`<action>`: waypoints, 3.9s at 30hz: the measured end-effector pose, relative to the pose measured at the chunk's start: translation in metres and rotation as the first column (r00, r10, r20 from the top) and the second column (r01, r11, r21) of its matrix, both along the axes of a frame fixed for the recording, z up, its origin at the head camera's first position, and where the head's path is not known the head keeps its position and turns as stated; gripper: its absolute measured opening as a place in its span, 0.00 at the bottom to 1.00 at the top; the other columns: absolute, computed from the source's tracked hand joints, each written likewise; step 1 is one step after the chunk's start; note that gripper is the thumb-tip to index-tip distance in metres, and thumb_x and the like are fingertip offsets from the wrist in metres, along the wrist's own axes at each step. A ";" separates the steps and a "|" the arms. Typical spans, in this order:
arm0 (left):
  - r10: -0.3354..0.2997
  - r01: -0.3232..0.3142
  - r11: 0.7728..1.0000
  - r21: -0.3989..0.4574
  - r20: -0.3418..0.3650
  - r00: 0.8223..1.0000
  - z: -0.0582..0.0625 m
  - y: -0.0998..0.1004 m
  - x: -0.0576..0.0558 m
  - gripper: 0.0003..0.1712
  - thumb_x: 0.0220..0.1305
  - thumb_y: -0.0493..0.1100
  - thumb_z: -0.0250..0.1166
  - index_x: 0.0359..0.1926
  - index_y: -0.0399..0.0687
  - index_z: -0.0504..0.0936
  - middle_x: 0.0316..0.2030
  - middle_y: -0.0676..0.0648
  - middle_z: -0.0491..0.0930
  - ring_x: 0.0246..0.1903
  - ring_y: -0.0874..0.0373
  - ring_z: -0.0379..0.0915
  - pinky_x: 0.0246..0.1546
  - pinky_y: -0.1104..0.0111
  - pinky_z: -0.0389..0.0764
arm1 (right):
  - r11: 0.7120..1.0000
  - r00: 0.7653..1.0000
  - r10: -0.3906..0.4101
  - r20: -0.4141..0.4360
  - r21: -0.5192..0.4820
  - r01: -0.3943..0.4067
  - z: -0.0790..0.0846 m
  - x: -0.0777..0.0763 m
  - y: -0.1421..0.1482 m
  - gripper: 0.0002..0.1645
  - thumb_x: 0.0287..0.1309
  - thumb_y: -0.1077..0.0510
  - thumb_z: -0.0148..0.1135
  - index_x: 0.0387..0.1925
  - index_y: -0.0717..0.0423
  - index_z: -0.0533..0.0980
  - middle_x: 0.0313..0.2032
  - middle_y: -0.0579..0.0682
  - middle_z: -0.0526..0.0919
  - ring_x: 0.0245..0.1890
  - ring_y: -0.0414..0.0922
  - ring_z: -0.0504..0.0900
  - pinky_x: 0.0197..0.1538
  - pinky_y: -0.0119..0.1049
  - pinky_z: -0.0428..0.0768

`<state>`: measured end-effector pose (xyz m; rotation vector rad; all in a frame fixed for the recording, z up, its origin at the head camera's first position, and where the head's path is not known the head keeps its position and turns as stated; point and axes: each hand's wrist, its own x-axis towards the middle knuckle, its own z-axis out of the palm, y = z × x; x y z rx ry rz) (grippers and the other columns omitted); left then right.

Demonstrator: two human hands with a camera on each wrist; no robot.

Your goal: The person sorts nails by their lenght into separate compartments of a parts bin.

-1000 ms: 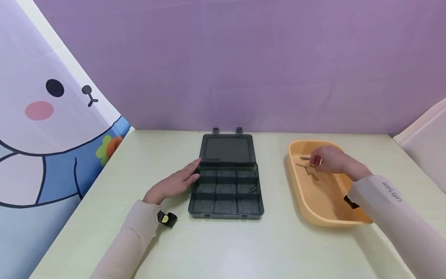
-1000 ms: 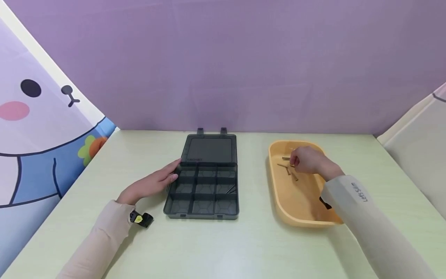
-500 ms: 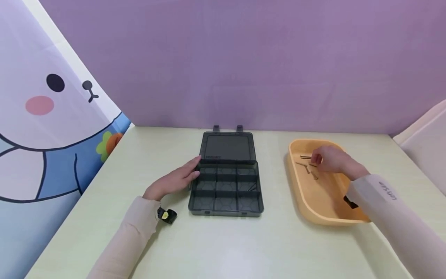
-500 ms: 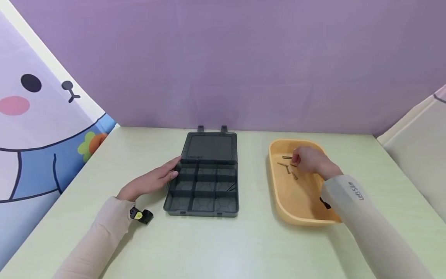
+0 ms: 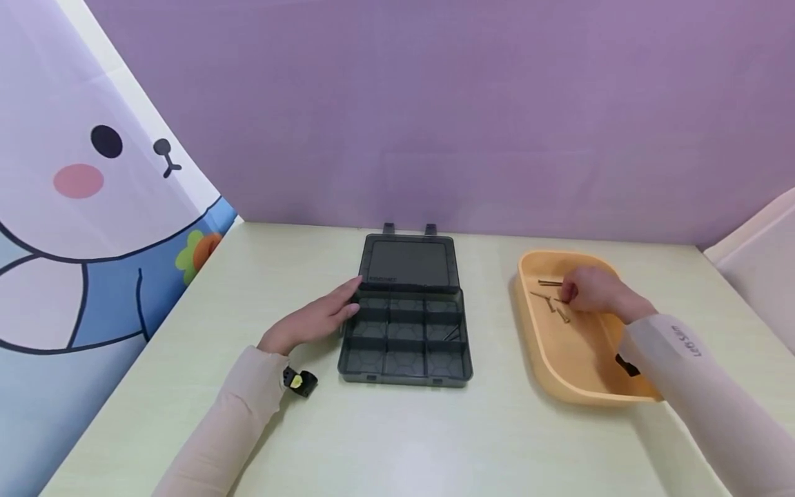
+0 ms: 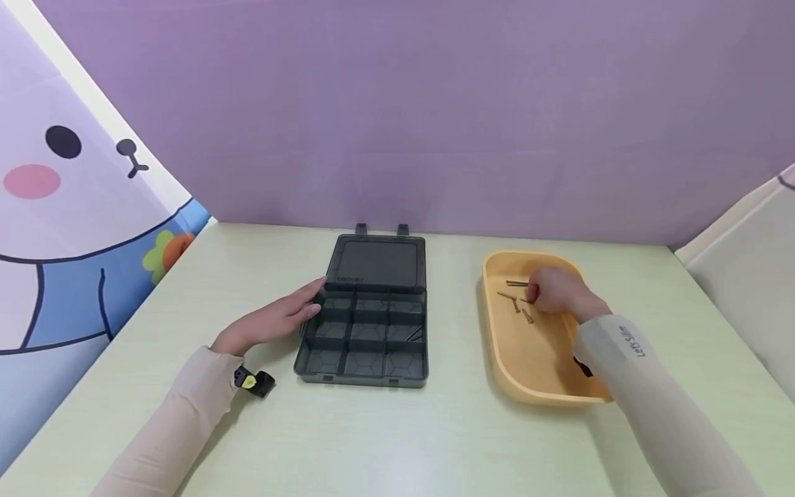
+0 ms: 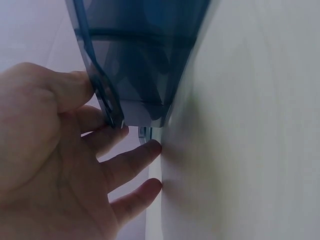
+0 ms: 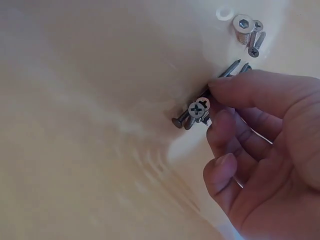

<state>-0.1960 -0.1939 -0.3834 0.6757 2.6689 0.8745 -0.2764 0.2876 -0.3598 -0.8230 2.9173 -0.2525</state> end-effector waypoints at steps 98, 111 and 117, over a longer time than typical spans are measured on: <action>0.014 -0.014 1.000 0.014 -0.010 1.000 -0.001 0.002 0.000 0.34 0.77 0.45 0.41 0.74 0.35 0.39 0.74 0.33 0.40 0.73 0.37 0.36 0.70 0.44 0.46 | 0.931 0.909 0.362 0.205 -0.135 -0.340 0.048 0.045 -0.186 0.09 0.50 0.72 0.58 0.29 0.58 0.80 0.24 0.44 0.77 0.23 0.39 0.69 0.30 0.28 0.71; 0.002 -0.001 1.000 0.026 -0.021 1.000 -0.004 0.002 -0.002 0.34 0.77 0.45 0.41 0.74 0.35 0.39 0.74 0.33 0.40 0.73 0.36 0.36 0.70 0.44 0.46 | 0.947 0.918 0.316 0.238 -0.129 -0.293 0.050 0.049 -0.177 0.09 0.52 0.71 0.57 0.30 0.58 0.80 0.25 0.44 0.79 0.23 0.39 0.69 0.30 0.28 0.71; 0.002 -0.001 0.999 0.034 -0.041 0.999 -0.006 0.000 -0.001 0.34 0.77 0.44 0.41 0.74 0.33 0.40 0.74 0.33 0.41 0.73 0.37 0.37 0.70 0.44 0.47 | 0.941 0.919 0.332 0.214 -0.147 -0.306 0.047 0.050 -0.181 0.09 0.53 0.71 0.57 0.29 0.57 0.80 0.25 0.44 0.78 0.22 0.38 0.69 0.31 0.29 0.72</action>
